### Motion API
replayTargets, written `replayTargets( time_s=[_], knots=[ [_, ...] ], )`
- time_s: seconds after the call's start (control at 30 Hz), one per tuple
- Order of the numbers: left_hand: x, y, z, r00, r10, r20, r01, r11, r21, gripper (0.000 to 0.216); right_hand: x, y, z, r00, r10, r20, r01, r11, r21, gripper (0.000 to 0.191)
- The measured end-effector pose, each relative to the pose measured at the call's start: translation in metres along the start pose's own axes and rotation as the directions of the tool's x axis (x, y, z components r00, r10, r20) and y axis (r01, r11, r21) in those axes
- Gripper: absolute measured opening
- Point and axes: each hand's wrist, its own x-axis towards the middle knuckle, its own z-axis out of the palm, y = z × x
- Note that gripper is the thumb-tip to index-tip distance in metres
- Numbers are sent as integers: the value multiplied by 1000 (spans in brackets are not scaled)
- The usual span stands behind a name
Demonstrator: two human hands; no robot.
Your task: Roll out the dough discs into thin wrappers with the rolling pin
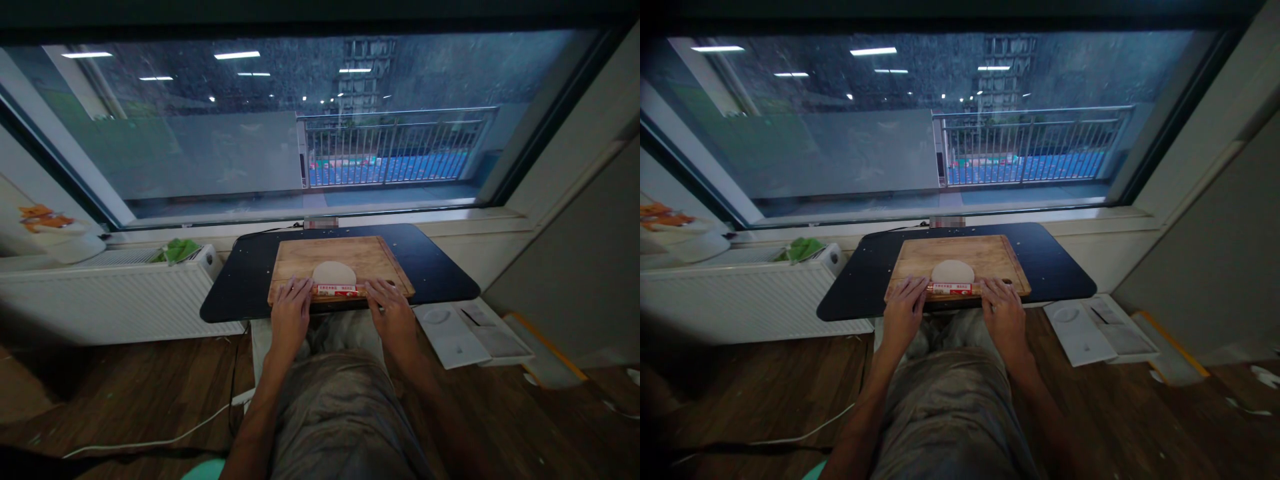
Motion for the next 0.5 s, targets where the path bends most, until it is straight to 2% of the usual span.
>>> replayTargets(
  time_s=[0.23, 0.5],
  knots=[
    [18, -2, 6, 1000, -1, 20, 0, 999, 32, 44, 21, 9, 8, 998, 14, 68, -17, 998, 53, 45],
    [37, -1, 15, 999, -14, 38, 10, 994, 105, 47, 43, 20, 26, 996, 16, 84, -23, 996, 83, 46]
  ],
)
